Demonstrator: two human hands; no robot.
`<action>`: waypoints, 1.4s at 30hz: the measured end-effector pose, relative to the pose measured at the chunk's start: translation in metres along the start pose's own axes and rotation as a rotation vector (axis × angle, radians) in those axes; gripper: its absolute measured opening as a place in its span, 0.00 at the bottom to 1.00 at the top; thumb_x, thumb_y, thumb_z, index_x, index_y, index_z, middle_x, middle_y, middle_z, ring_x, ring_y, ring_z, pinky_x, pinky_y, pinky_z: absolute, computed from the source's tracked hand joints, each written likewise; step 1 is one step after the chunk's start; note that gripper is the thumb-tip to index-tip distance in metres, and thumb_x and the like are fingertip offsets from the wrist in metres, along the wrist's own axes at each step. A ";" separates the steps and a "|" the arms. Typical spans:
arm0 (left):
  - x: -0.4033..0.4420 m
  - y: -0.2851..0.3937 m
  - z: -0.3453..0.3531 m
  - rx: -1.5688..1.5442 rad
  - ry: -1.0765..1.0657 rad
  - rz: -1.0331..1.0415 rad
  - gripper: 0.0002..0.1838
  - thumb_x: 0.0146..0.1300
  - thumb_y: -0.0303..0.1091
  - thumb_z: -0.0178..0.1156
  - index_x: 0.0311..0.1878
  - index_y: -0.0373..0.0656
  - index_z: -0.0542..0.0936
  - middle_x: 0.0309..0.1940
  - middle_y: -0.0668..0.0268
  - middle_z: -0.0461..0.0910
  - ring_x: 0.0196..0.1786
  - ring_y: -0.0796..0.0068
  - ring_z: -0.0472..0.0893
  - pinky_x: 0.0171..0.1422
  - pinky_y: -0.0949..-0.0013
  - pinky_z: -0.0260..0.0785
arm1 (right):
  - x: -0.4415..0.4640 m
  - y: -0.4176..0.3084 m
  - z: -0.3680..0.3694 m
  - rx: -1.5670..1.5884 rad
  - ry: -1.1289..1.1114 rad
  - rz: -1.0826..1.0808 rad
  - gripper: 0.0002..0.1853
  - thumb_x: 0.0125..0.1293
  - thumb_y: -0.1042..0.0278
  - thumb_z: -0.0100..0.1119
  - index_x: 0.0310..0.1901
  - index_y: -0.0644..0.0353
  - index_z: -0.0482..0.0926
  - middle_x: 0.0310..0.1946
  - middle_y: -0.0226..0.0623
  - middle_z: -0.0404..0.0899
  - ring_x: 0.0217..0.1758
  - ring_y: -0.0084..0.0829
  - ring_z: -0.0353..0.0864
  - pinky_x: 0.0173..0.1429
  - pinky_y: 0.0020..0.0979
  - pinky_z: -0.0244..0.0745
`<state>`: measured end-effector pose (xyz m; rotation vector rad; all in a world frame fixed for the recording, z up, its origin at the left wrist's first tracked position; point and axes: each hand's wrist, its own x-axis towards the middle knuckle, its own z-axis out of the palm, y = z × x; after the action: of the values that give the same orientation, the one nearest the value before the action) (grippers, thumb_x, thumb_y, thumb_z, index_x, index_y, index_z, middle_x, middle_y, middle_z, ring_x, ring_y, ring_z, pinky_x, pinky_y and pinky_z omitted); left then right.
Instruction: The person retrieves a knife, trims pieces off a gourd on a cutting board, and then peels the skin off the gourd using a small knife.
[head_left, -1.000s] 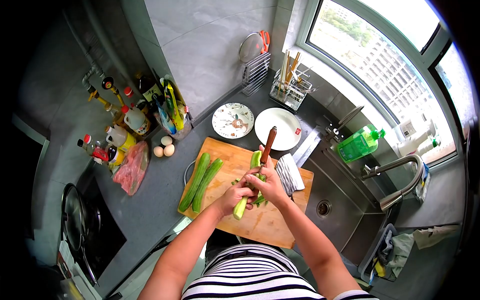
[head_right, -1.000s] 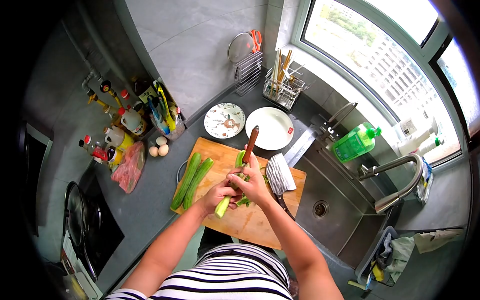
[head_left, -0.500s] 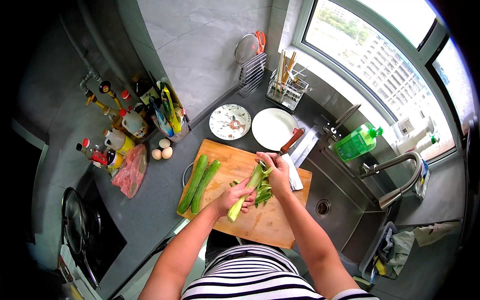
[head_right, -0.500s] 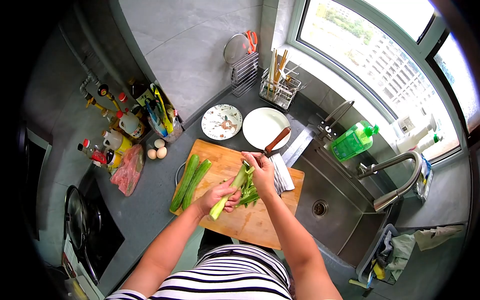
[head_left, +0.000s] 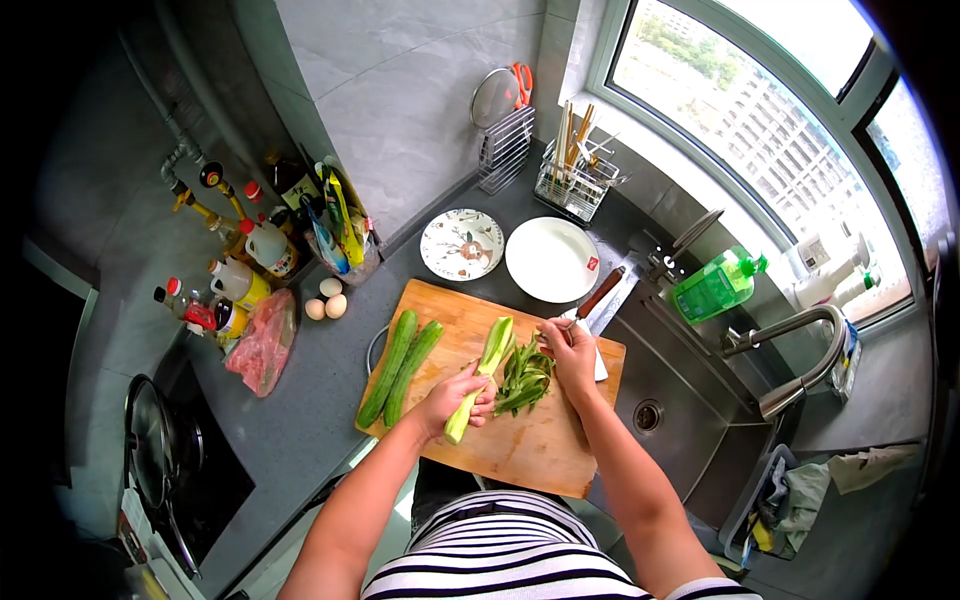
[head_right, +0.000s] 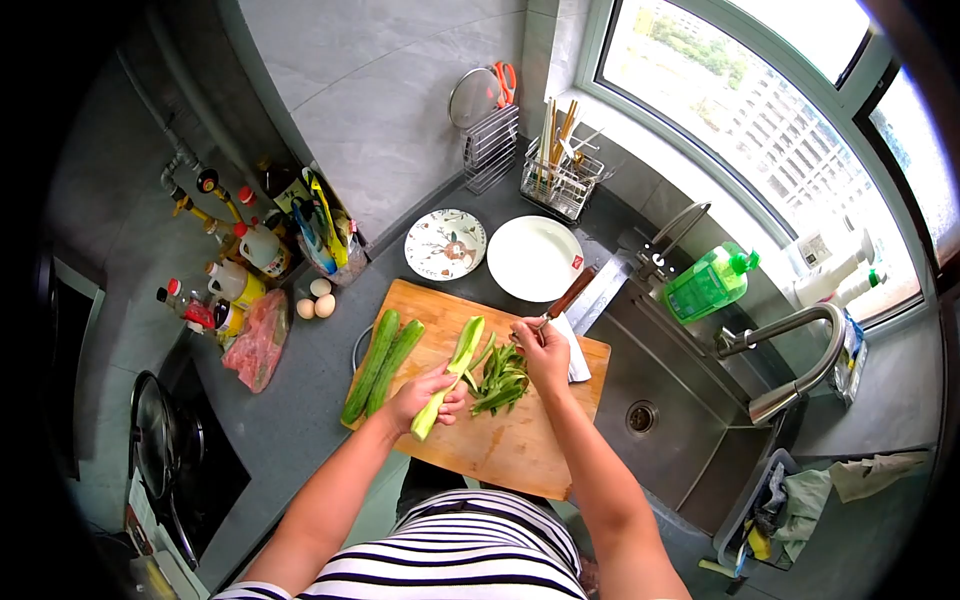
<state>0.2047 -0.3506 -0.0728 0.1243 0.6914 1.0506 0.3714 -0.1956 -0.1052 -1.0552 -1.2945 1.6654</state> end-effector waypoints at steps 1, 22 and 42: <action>-0.001 0.001 0.003 0.009 0.008 0.012 0.27 0.73 0.34 0.43 0.72 0.62 0.51 0.25 0.72 0.62 0.25 0.81 0.62 0.26 0.78 0.57 | -0.003 0.004 0.000 -0.018 -0.041 -0.036 0.06 0.67 0.68 0.60 0.41 0.60 0.80 0.44 0.36 0.81 0.43 0.24 0.82 0.43 0.22 0.75; -0.003 -0.001 0.006 0.006 -0.236 -0.086 0.34 0.69 0.29 0.40 0.75 0.65 0.45 0.25 0.70 0.61 0.23 0.81 0.61 0.27 0.78 0.58 | 0.000 -0.012 0.018 0.063 0.135 -0.086 0.05 0.66 0.71 0.61 0.38 0.64 0.80 0.29 0.29 0.81 0.30 0.17 0.79 0.34 0.18 0.71; 0.003 -0.002 0.023 0.332 0.022 0.236 0.36 0.54 0.21 0.53 0.69 0.50 0.60 0.34 0.70 0.68 0.31 0.81 0.70 0.35 0.76 0.66 | -0.038 -0.014 0.034 -0.184 -0.290 -0.213 0.09 0.60 0.66 0.67 0.39 0.59 0.85 0.74 0.46 0.49 0.74 0.39 0.53 0.69 0.35 0.56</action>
<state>0.2200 -0.3440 -0.0572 0.4916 0.8831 1.1554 0.3548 -0.2394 -0.0807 -0.7641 -1.7121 1.5995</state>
